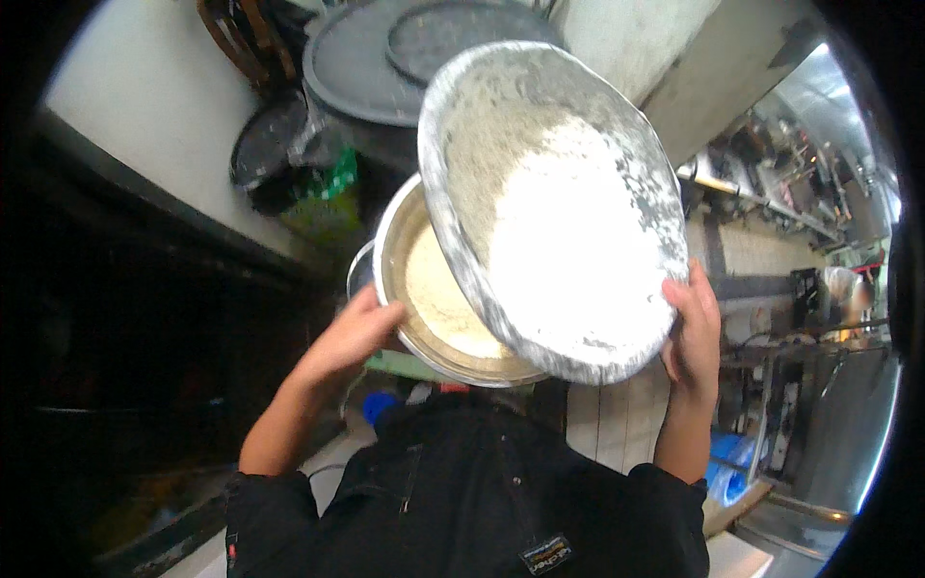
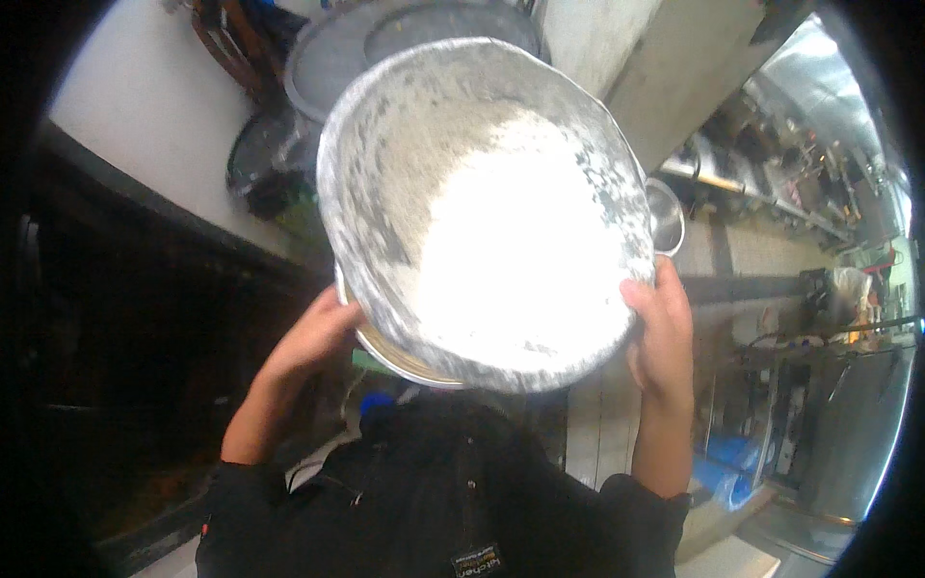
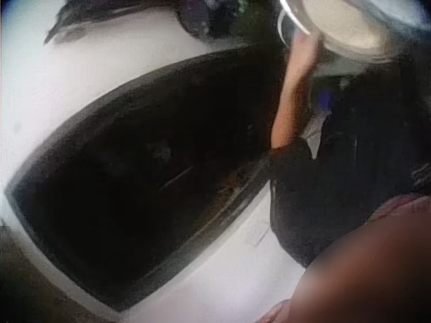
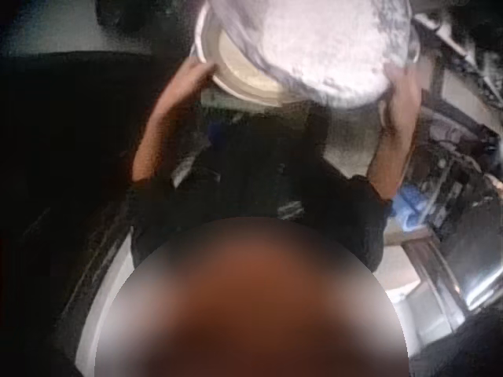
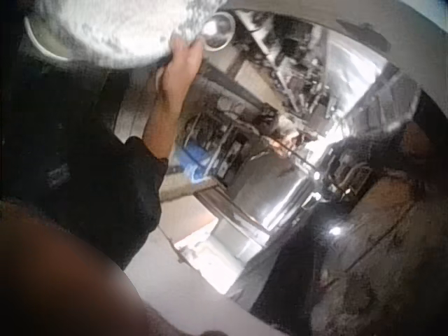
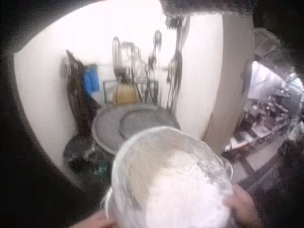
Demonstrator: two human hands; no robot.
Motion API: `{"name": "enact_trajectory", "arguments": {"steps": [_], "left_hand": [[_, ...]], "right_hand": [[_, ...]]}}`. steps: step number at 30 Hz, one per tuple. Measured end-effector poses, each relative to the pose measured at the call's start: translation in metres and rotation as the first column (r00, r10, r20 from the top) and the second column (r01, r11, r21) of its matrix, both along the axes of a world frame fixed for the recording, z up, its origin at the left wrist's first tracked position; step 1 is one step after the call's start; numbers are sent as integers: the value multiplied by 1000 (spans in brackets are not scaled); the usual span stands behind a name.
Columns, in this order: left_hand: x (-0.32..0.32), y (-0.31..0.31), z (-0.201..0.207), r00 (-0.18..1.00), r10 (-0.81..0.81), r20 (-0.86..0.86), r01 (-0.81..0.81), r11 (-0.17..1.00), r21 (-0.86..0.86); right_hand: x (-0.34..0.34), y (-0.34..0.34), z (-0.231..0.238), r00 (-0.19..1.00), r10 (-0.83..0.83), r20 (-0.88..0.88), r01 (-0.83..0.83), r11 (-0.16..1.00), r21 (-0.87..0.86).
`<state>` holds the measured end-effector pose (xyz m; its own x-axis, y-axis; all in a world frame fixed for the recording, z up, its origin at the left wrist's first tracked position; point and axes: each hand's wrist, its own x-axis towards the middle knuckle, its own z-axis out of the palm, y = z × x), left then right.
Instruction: The person sets up a breading station by placing bowls of flour and breadcrumbs on a cutting board. They add more breadcrumbs from a bag into a bowl, mix the contents by hand, and then carry a bowl of flour to a sink to add water and mix it into a batter.
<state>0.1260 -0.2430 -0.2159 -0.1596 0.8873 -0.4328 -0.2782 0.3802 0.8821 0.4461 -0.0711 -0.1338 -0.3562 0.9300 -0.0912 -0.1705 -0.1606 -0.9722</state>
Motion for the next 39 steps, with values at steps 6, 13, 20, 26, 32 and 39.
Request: {"name": "enact_trajectory", "arguments": {"steps": [6, 13, 20, 26, 32, 39], "left_hand": [[95, -30, -191, 922, 145, 360, 72, 848, -525], [69, -40, -286, 983, -128, 132, 160, 947, -279], [88, 15, -401, 965, -143, 222, 185, 966, -180], [71, 40, -431, 954, -299, 21, 299, 954, 0], [102, 75, -366, 939, -146, 312, 232, 938, -257], [115, 49, -435, 965, 52, 257, 73, 888, -454]], "right_hand": [[111, -61, -60, 986, -113, 123, 139, 964, -228], [124, -102, -136, 793, -515, 325, 548, 836, -10], [131, -96, -177, 713, -621, 325, 662, 749, -24], [131, -90, -196, 645, -720, 257, 743, 669, 10], [149, -97, -205, 674, -693, 256, 728, 683, -66], [174, -103, -246, 750, -540, 381, 643, 732, -228]]}}
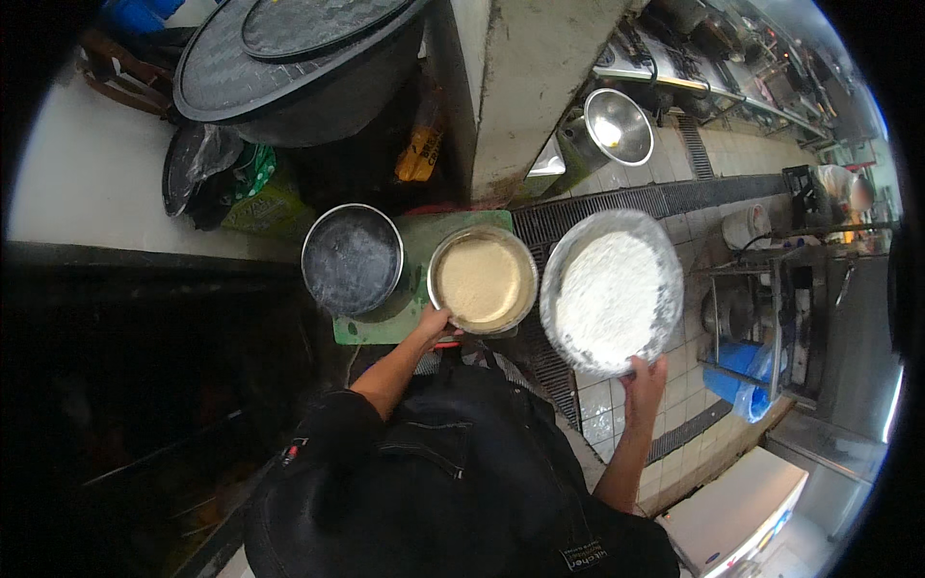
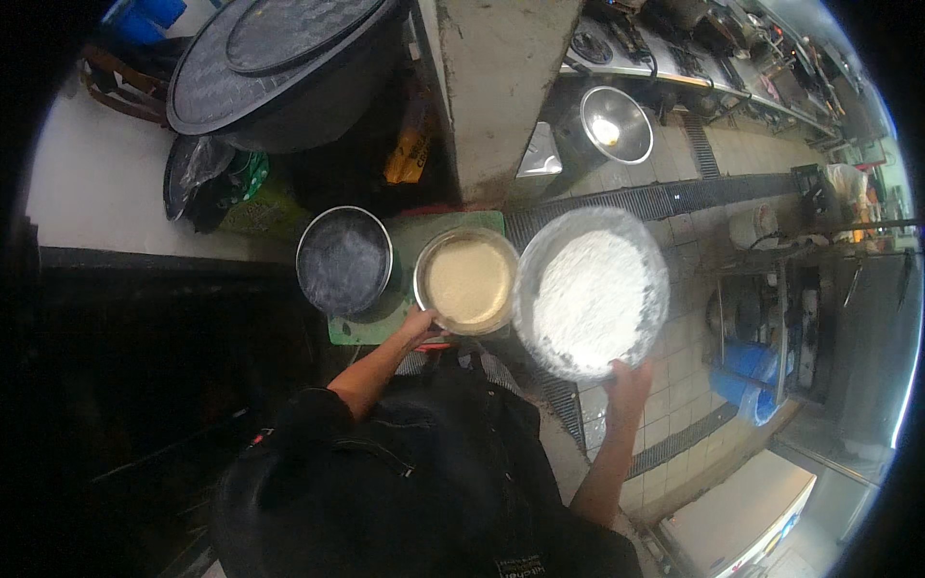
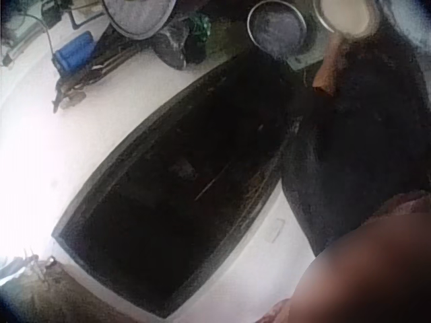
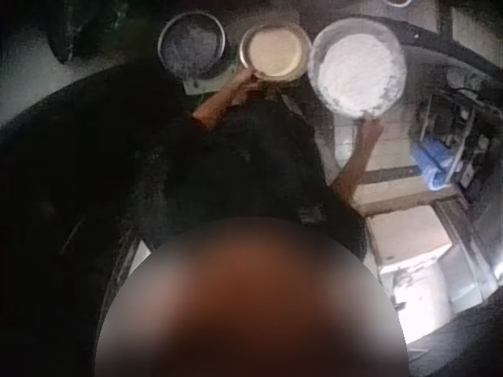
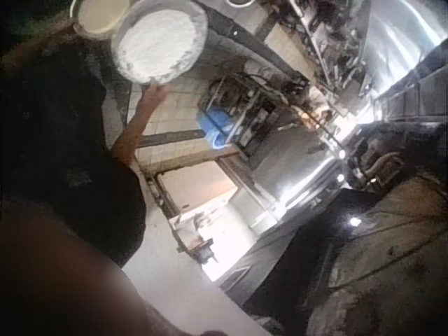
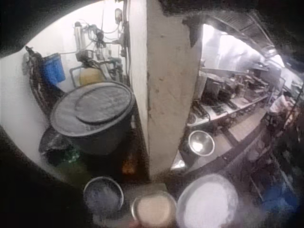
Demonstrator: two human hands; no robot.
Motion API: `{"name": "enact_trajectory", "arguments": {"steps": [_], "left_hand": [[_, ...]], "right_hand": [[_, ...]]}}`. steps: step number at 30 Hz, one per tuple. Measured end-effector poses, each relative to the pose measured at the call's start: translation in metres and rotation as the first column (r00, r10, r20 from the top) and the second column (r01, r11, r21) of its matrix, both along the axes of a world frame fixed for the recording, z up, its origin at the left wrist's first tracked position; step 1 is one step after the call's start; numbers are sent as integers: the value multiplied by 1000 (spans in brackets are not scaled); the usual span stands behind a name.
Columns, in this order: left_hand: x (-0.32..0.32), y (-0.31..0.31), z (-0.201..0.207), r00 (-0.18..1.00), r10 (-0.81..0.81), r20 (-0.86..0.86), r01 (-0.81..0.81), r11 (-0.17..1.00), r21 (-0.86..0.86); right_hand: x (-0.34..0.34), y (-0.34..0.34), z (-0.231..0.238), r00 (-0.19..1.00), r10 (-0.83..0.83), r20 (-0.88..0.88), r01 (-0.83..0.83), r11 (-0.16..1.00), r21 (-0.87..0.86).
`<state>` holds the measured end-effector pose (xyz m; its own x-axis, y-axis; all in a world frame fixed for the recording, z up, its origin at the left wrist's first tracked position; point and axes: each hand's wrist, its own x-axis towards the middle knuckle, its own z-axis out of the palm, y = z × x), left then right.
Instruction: The person sets up a breading station by placing bowls of flour and breadcrumbs on a cutting board. They add more breadcrumbs from a bag into a bowl, mix the contents by hand, and then carry a bowl of flour to a sink to add water and mix it into a batter.
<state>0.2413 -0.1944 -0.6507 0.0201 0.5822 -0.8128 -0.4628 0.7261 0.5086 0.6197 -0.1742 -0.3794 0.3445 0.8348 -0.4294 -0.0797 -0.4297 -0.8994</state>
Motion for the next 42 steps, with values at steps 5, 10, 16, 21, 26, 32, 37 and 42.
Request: {"name": "enact_trajectory", "arguments": {"steps": [5, 10, 16, 21, 26, 32, 37, 42], "left_hand": [[-12, -22, -87, 996, 80, 39, -73, 985, -159], [-4, -4, -12, 697, -118, -707, 72, 993, -94], [-75, 147, 30, -116, 278, -953, 339, 914, 225], [-122, 277, 36, 100, -40, -994, 292, 956, -9], [-131, 299, 26, 138, -135, -981, 255, 962, -96], [-139, 250, 133, 3, 272, -962, 598, 771, 220], [-143, 177, 225, 37, 283, -959, 614, 750, 245], [-122, 114, 282, 102, 302, -948, 600, 741, 301]], "right_hand": [[12, -26, -61, 998, 32, -59, -44, 976, -212], [23, -40, -95, 989, 3, -148, -46, 958, -284], [32, -54, -127, 983, -90, -161, 33, 946, -323], [13, -57, -119, 986, -150, -77, 117, 938, -325], [13, -55, -113, 995, 25, 98, 15, 923, -384], [-64, -7, -161, 905, 423, 42, -390, 866, -312], [-196, 27, -210, 754, 656, 18, -626, 728, -279], [-325, 17, -355, 650, 695, 307, -717, 695, -54]]}}
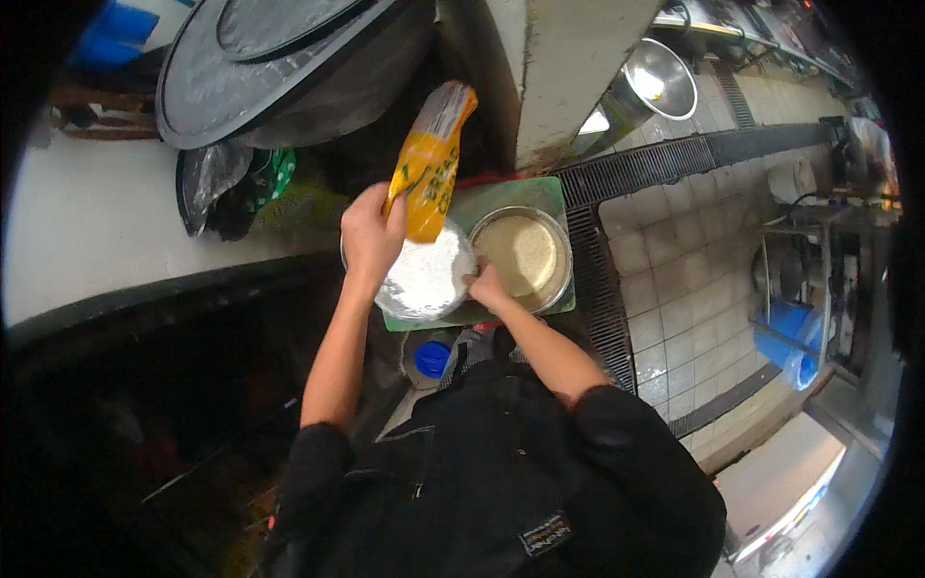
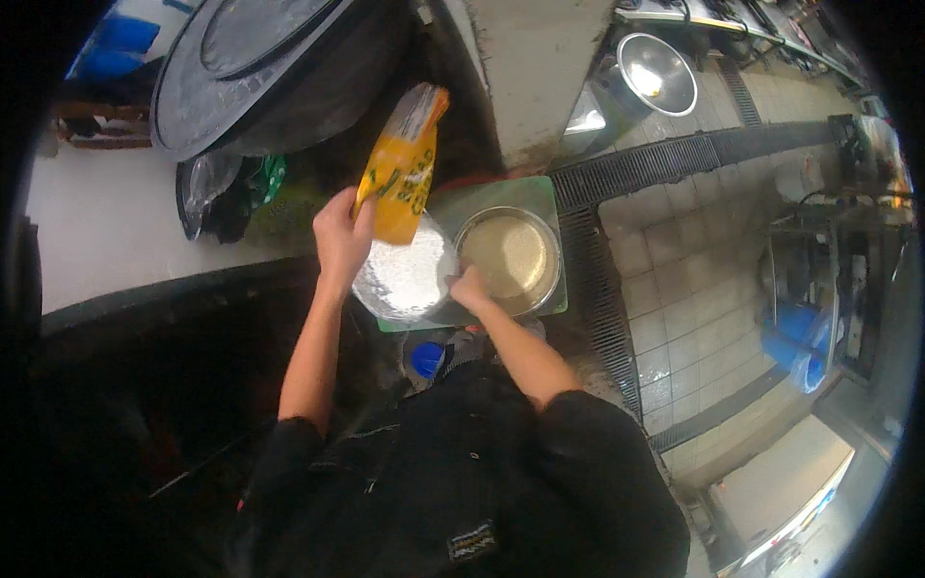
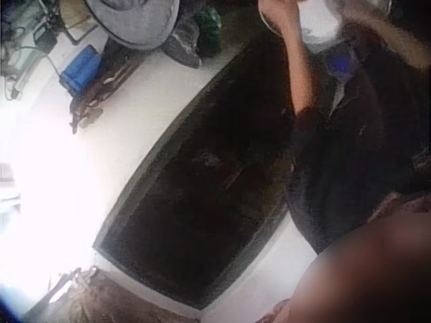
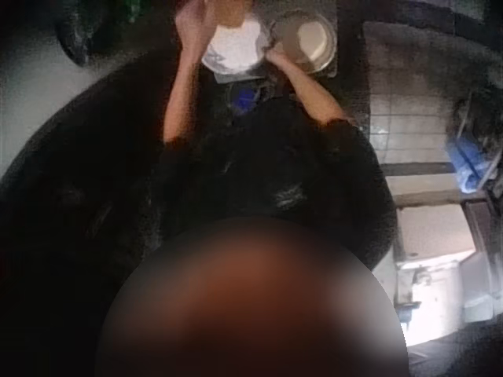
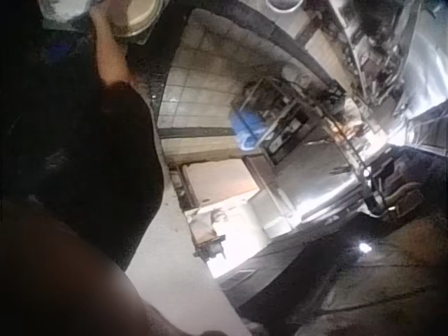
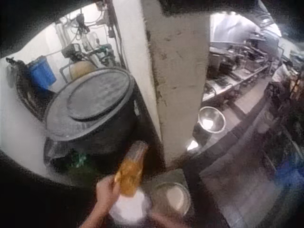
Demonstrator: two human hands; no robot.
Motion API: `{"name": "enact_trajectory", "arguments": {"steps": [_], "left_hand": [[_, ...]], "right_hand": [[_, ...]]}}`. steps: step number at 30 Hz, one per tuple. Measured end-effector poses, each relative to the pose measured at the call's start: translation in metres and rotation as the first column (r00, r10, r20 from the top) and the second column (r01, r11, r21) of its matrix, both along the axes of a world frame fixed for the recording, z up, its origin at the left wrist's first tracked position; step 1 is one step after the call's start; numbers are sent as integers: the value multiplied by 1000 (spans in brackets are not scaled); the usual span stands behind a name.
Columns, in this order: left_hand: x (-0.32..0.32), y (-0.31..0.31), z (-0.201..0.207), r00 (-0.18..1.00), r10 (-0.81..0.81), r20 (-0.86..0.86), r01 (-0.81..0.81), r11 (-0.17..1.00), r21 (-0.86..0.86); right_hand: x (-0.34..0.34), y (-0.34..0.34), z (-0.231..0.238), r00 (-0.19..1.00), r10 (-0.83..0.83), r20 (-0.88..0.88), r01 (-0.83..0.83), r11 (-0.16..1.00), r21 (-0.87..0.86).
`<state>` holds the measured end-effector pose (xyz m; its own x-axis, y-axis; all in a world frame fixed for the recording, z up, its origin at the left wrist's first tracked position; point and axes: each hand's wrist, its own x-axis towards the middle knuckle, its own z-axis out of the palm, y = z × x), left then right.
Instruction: The person sets up a breading station by placing bowls of flour and breadcrumbs on a cutting board. They add more breadcrumbs from a bag into a bowl, mix the contents by hand, and then carry a bowl of flour to a sink to add water and mix it into a batter.
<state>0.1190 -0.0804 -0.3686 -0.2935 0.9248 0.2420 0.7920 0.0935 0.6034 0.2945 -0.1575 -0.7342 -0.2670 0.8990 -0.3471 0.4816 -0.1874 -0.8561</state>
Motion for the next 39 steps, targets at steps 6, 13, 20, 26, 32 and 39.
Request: {"name": "enact_trajectory", "arguments": {"steps": [6, 13, 20, 26, 32, 39], "left_hand": [[19, -65, -3, 992, 98, 78, -94, 994, -52], [50, -98, -14, 884, 114, 453, 25, 957, -289], [81, -115, -77, 595, 193, 780, 367, 798, -478], [178, -78, -64, 939, -232, 256, 339, 761, -554], [153, -60, -115, 896, 56, 441, 185, 855, -484], [116, -60, -127, -201, 449, 871, 566, 779, -271]], "right_hand": [[-60, -2, 60, 954, -239, -180, 89, 801, -591], [34, 27, 152, 651, -679, -340, -47, 411, -910], [129, 18, 177, 557, -632, -539, 29, 663, -748], [183, -10, 182, 600, -637, -483, 343, 751, -564], [219, -15, 194, 607, -669, -429, 451, 735, -506], [225, -1, 206, 519, -683, -514, 315, 712, -627]]}}
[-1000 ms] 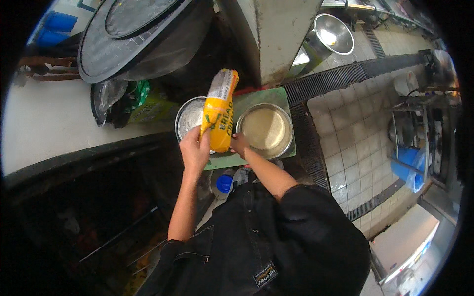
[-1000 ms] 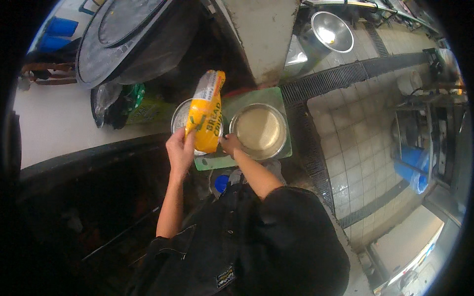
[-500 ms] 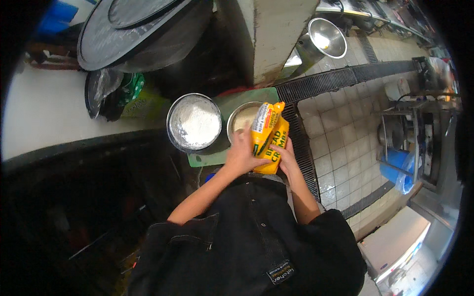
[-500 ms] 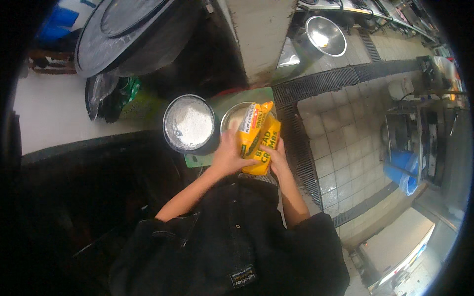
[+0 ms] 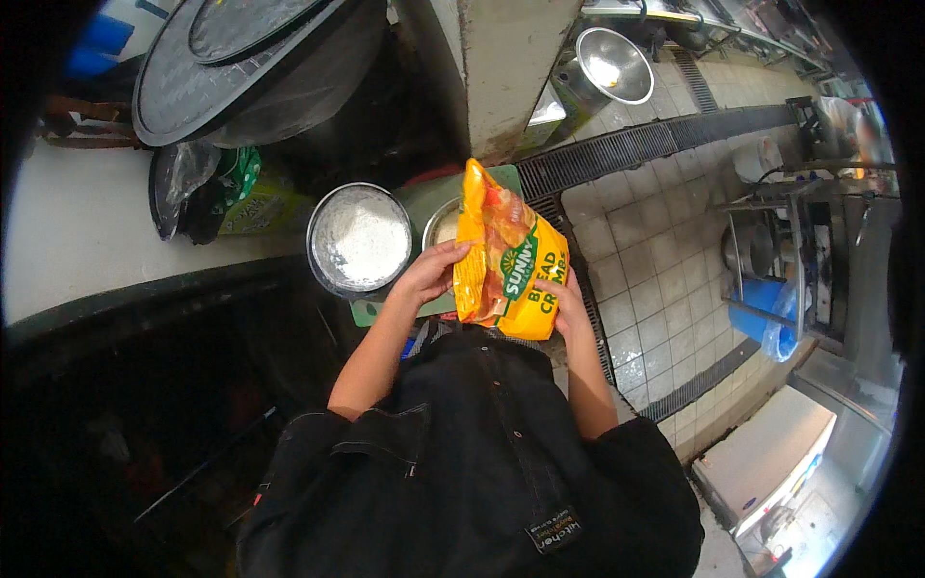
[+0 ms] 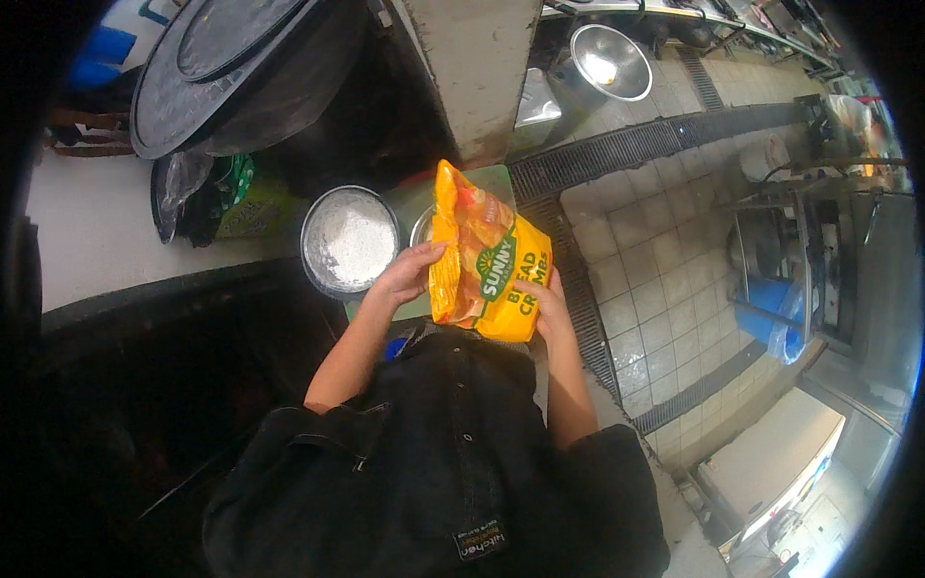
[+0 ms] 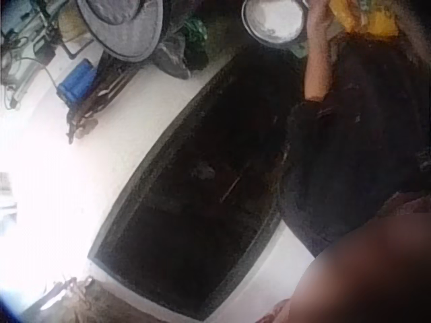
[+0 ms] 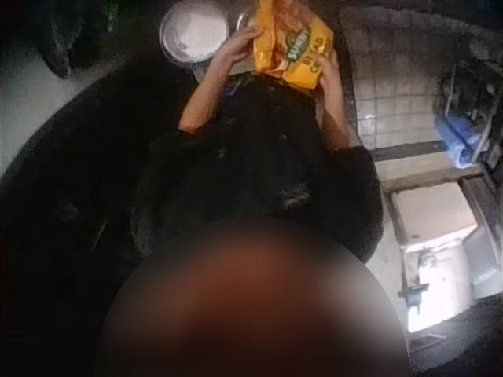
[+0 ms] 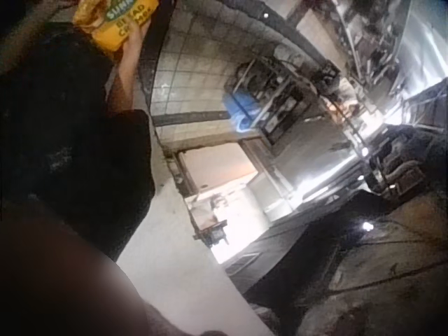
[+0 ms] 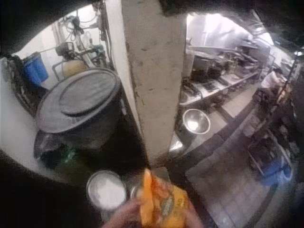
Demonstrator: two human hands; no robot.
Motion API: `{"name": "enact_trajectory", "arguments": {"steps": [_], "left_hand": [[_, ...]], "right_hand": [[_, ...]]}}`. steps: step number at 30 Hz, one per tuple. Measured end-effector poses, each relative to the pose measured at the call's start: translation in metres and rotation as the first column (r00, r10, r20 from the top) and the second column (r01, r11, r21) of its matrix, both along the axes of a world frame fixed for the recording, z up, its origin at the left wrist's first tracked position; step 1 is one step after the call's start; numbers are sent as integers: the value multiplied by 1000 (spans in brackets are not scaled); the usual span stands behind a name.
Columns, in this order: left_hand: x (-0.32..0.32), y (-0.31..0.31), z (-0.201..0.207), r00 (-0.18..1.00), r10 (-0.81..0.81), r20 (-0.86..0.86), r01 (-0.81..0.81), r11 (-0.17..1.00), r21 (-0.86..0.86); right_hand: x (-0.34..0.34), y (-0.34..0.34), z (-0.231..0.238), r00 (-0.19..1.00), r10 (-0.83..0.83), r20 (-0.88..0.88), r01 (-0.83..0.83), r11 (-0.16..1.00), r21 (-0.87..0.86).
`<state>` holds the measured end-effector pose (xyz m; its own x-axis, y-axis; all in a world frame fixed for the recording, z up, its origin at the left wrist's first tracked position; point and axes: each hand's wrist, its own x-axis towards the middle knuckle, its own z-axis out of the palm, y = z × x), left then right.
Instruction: The person sets up a breading station by placing bowls of flour and breadcrumbs on a cutting board. They add more breadcrumbs from a bag into a bowl, mix the contents by hand, and then carry a bowl of flour to a sink to add water and mix it into a batter.
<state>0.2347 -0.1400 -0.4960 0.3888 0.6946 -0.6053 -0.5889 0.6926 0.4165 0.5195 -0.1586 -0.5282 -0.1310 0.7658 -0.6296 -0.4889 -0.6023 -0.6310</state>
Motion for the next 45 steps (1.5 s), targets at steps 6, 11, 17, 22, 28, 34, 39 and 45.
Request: {"name": "enact_trajectory", "arguments": {"steps": [6, 11, 17, 22, 28, 34, 39, 45], "left_hand": [[42, 1, 3, 256, 334, -907, 147, 914, 378], [35, 21, 26, 4, 257, -967, 473, 851, 228], [-40, 45, 9, 637, 125, -761, 207, 923, 325], [-41, 67, 5, 350, 184, -919, 533, 767, 356], [-49, 96, -71, 258, 161, -953, 637, 713, 293], [-31, 92, -85, 389, 38, -920, 540, 800, 261], [-24, 83, -98, 334, 147, -931, 505, 806, 308], [-20, 86, -110, 262, 39, -964, 534, 826, 178]], "right_hand": [[-4, 14, 5, 981, -16, 193, -6, 993, 115], [0, 21, 3, 980, -105, 170, 80, 985, 150], [26, 26, 2, 982, -135, 131, 107, 973, 204], [13, 14, 32, 827, -331, 454, 124, 895, 428], [-6, 3, 73, 491, -458, 741, -101, 815, 571], [-17, -10, 76, 285, -524, 803, -213, 782, 586], [-29, -19, 72, 361, -495, 790, -161, 802, 576], [-35, -28, 63, 299, -471, 830, -255, 799, 545]]}}
